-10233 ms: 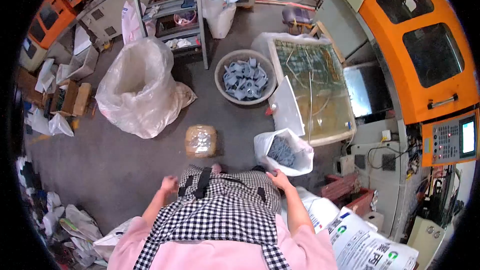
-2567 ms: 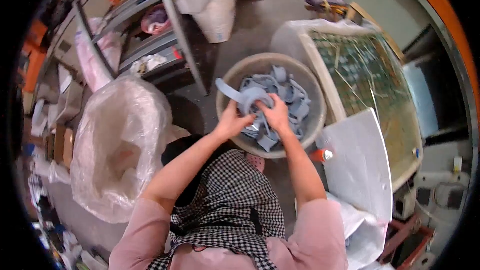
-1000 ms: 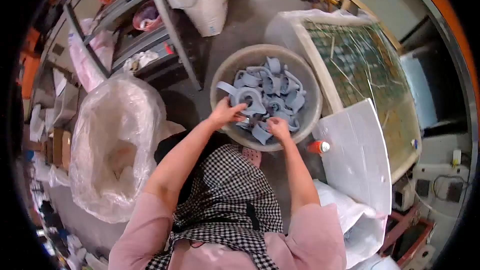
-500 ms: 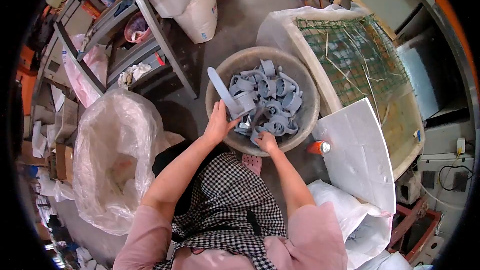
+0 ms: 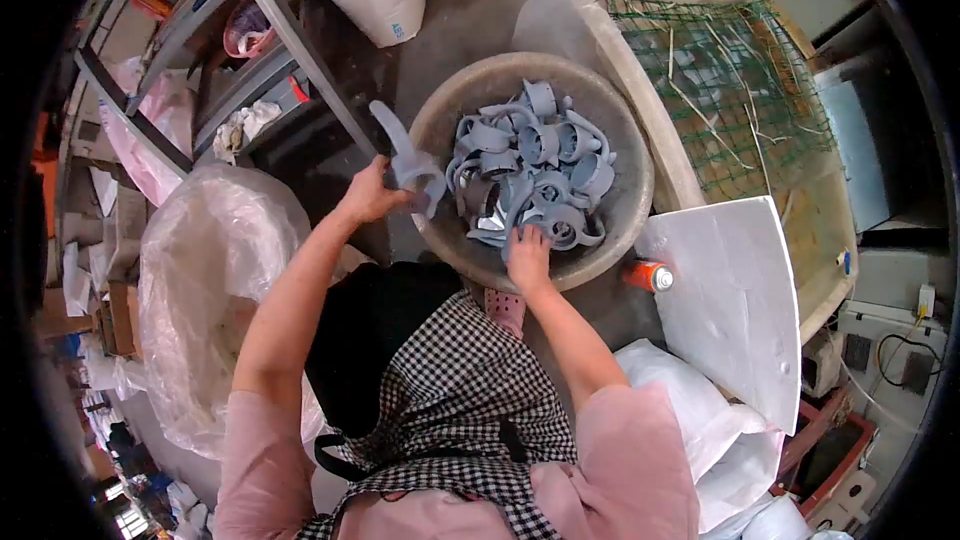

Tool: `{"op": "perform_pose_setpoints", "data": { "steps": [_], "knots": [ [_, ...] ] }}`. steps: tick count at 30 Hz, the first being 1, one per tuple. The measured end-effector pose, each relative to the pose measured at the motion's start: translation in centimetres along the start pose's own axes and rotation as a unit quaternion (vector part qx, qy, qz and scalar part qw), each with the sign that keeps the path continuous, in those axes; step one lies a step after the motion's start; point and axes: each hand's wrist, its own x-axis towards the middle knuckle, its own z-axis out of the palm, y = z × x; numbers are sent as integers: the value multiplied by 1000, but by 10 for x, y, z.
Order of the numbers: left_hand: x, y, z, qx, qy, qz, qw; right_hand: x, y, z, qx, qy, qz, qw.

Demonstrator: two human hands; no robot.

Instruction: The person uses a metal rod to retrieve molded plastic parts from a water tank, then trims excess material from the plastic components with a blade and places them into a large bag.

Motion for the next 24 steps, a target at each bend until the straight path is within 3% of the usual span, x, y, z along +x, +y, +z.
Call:
{"op": "perform_pose_setpoints", "data": {
  "steps": [5,7,8,9,11,15,17,19,21,23,24],
  "knots": [
    [19,-63,9,-58,-100,-95,989,5,-4,29,-50,-19,-25,998],
    [18,-78,14,-151,-132,-105,974,6,-6,37,-61,-39,-26,997],
    [20,-75,13,-79,-143,-109,981,8,-10,34,-62,-101,-3,993],
    [26,-95,31,-174,-129,-113,970,11,-13,30,-62,-101,-12,993],
    [35,-101,47,-152,-136,-102,974,13,-17,21,-53,-152,5,987],
    [49,-90,76,-127,-153,-82,977,11,-12,38,-6,-135,43,990],
    [52,-82,85,-31,-117,-17,992,7,-14,13,20,-125,62,990],
    [56,-77,88,-34,-113,-11,993,6,-15,-6,47,-115,79,989],
    [58,-73,86,-31,-106,-5,994,8,-16,-11,-23,-8,-6,1000],
    [60,-75,83,-53,-41,11,998,27,-20,0,27,-7,-24,999],
    [59,-78,82,-81,-24,8,996,43,-23,13,13,3,-98,995]
  ]
}}
